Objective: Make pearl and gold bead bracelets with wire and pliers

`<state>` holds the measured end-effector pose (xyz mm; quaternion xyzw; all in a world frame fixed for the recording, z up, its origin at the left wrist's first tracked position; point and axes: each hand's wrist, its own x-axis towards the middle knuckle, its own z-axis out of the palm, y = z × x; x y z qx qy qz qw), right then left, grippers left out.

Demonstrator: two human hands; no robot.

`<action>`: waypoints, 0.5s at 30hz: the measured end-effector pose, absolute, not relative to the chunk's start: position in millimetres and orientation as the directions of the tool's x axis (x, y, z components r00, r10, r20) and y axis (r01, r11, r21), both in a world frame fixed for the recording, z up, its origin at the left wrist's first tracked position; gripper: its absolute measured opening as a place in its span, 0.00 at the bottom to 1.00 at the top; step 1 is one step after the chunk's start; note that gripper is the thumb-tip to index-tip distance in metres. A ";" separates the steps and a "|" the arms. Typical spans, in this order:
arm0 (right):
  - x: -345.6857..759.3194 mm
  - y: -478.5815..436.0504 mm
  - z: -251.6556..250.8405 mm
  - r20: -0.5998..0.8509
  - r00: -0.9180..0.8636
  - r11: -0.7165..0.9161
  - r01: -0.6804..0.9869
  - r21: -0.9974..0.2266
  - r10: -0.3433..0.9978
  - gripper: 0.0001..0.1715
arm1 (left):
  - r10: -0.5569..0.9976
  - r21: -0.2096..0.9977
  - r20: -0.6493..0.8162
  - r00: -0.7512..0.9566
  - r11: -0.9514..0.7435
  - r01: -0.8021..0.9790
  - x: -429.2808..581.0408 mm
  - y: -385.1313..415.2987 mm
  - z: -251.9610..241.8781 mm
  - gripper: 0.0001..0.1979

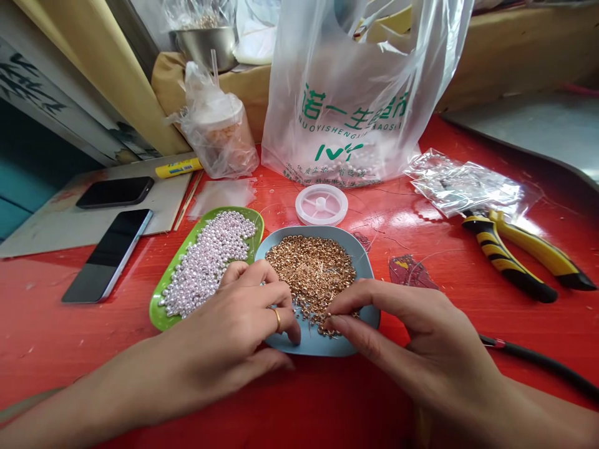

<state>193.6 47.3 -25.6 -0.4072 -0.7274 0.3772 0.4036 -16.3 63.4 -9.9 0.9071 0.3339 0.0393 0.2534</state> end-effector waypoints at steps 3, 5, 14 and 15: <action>193.6 48.1 -25.7 0.277 -0.346 0.382 0.289 -0.877 0.897 0.09 | 0.625 0.529 -0.155 0.765 -0.601 0.599 -15.8 65.0 -5.4 0.06; 193.7 47.9 -25.6 0.270 -0.342 0.376 0.297 -0.878 0.900 0.09 | 0.634 0.551 -0.162 0.756 -0.577 0.602 -15.5 65.8 -4.1 0.06; 191.5 48.6 -22.3 0.228 -0.349 0.342 0.313 -0.886 0.909 0.08 | 0.768 0.622 -0.147 0.623 -0.418 0.662 -13.6 66.4 -7.0 0.06; 191.4 48.7 -22.0 0.225 -0.349 0.340 0.316 -0.886 0.910 0.08 | 0.785 0.643 -0.147 0.602 -0.387 0.662 -13.1 66.1 -7.1 0.07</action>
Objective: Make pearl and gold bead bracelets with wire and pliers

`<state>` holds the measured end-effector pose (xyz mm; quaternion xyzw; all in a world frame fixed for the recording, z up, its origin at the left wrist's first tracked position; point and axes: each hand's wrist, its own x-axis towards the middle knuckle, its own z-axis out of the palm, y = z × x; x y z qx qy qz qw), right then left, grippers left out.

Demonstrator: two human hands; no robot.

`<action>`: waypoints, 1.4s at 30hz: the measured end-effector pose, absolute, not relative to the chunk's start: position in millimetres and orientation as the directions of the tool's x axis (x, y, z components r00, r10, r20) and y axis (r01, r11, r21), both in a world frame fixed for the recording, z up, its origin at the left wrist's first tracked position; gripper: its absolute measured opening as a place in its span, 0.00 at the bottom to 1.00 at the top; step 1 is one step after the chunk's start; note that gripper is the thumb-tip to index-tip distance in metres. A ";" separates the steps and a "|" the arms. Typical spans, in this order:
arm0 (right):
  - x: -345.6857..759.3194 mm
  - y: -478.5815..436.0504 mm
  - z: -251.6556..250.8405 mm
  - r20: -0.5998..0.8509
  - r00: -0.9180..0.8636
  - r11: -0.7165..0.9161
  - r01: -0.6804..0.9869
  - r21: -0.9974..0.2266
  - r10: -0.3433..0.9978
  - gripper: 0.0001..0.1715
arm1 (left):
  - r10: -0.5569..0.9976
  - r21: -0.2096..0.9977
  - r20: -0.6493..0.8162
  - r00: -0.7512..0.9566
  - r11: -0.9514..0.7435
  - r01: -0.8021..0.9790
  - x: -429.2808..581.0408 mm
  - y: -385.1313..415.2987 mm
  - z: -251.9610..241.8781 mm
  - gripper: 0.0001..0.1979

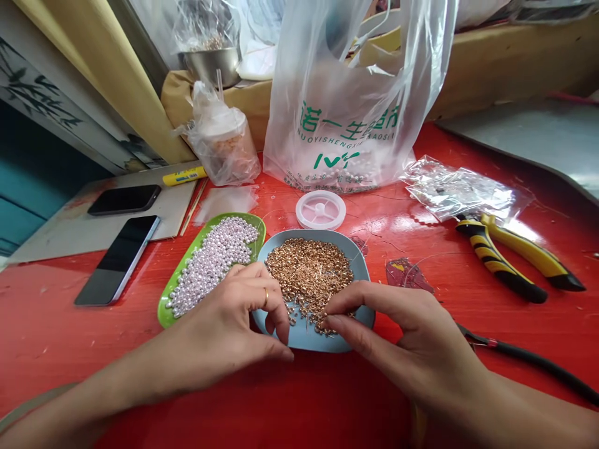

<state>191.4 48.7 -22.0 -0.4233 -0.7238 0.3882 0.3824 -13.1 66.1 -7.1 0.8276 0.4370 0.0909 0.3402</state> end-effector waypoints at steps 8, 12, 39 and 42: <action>193.0 44.2 -21.6 0.235 -0.346 0.345 0.301 -0.889 0.908 0.08 | 0.884 0.844 -0.066 0.463 -0.198 0.498 -12.9 65.8 -3.0 0.04; 191.9 39.4 -21.8 0.254 -0.314 0.341 0.266 -0.902 0.915 0.09 | 0.907 0.890 0.041 0.418 -0.223 0.397 -13.4 62.1 -2.9 0.02; 186.6 33.2 -13.9 0.307 -0.349 0.425 0.341 -0.838 0.885 0.09 | 0.883 0.903 0.234 0.406 -0.352 0.246 -4.1 50.9 -10.0 0.13; 186.9 33.3 -14.1 0.297 -0.354 0.419 0.346 -0.839 0.887 0.09 | 0.859 0.869 0.288 0.424 -0.420 0.261 -3.4 51.1 -9.5 0.12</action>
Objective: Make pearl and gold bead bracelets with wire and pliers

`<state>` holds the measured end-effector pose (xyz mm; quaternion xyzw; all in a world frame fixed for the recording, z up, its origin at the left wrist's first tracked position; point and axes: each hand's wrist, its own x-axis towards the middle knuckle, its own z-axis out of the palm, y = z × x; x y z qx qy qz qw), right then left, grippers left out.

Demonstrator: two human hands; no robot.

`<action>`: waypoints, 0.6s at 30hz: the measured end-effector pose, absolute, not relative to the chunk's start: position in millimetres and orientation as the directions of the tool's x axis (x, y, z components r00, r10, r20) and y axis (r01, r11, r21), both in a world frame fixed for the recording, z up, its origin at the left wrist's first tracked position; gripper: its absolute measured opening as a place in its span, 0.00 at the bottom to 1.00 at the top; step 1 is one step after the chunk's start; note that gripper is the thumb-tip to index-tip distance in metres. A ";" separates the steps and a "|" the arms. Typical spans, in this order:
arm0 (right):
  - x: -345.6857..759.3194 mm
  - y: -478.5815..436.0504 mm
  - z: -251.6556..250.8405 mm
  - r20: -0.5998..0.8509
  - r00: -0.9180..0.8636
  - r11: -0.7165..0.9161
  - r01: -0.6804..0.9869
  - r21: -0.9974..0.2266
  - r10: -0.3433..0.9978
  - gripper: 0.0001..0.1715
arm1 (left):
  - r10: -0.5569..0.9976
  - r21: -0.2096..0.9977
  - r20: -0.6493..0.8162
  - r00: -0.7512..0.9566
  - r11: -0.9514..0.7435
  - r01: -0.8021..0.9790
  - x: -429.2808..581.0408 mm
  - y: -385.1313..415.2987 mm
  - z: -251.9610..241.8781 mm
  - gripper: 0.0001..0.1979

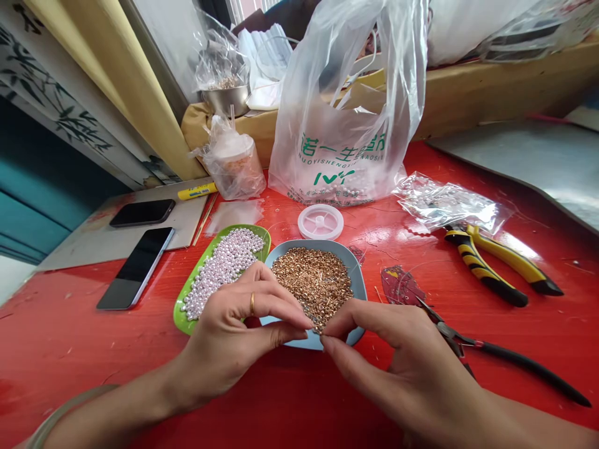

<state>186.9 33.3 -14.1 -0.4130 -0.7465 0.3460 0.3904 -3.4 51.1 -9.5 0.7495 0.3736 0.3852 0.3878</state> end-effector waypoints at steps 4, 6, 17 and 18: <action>187.5 33.4 -16.3 0.273 -0.359 0.397 0.338 -0.853 0.892 0.09 | 0.820 0.814 0.356 0.447 -0.507 0.282 -2.9 51.3 -10.3 0.11; 187.1 33.5 -17.9 0.237 -0.364 0.362 0.328 -0.872 0.901 0.09 | 0.800 0.783 0.389 0.457 -0.548 0.294 -3.1 51.2 -11.0 0.11; 186.7 40.1 -18.7 0.086 -0.376 0.210 0.301 -0.930 0.923 0.07 | 0.853 0.820 0.263 0.450 -0.443 0.361 -16.2 64.4 -2.8 0.13; 187.0 40.2 -18.8 0.081 -0.372 0.202 0.299 -0.932 0.925 0.08 | 0.882 0.836 0.230 0.412 -0.395 0.379 -21.0 69.2 -0.1 0.11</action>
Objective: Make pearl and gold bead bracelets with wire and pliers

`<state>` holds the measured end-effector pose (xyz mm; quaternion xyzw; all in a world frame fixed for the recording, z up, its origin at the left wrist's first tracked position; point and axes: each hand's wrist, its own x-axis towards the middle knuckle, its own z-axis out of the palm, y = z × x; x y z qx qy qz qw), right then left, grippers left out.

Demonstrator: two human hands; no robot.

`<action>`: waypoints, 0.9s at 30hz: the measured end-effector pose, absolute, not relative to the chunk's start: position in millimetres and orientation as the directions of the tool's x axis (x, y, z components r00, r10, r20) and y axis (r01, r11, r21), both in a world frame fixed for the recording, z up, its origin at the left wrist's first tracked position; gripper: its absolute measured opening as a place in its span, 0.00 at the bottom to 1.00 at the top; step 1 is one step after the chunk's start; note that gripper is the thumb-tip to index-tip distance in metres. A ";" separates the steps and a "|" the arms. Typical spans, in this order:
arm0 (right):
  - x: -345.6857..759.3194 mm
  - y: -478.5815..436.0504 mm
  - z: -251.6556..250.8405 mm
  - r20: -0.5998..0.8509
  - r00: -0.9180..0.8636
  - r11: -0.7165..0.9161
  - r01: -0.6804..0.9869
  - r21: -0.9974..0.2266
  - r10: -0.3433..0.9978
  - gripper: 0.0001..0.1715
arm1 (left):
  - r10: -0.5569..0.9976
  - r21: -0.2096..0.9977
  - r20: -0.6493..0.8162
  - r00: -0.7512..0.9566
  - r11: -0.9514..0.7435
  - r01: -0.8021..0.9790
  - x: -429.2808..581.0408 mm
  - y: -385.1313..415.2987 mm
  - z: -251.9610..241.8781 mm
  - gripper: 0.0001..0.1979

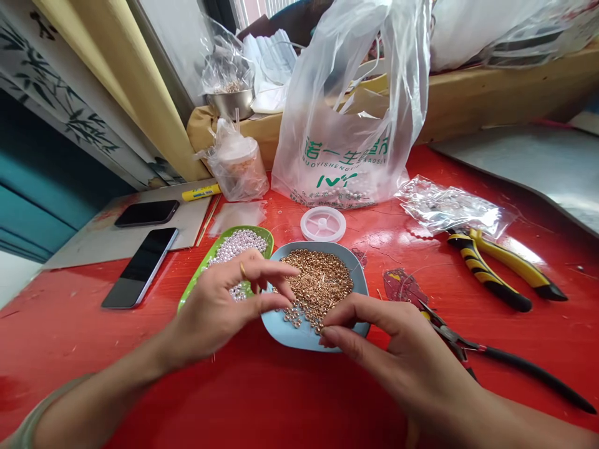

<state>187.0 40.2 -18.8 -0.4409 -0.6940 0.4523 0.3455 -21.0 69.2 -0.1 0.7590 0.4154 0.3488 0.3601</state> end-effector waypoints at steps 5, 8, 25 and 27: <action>187.5 40.4 -20.8 0.078 -0.357 0.186 0.281 -0.941 0.931 0.07 | 0.974 0.655 0.073 0.216 -0.210 0.726 -51.7 94.7 14.8 0.06; 188.2 40.4 -23.2 0.092 -0.355 0.200 0.282 -0.938 0.930 0.07 | 0.964 0.469 -0.075 0.256 -0.192 0.862 -61.9 102.3 17.6 0.07; 189.5 38.8 -24.9 0.106 -0.358 0.225 0.310 -0.924 0.928 0.07 | 0.933 0.141 -0.163 0.321 -0.300 0.944 -62.6 104.9 6.4 0.07; 189.6 38.4 -24.5 0.109 -0.360 0.229 0.310 -0.922 0.926 0.07 | 0.926 0.126 -0.183 0.331 -0.311 0.942 -62.8 105.0 6.6 0.07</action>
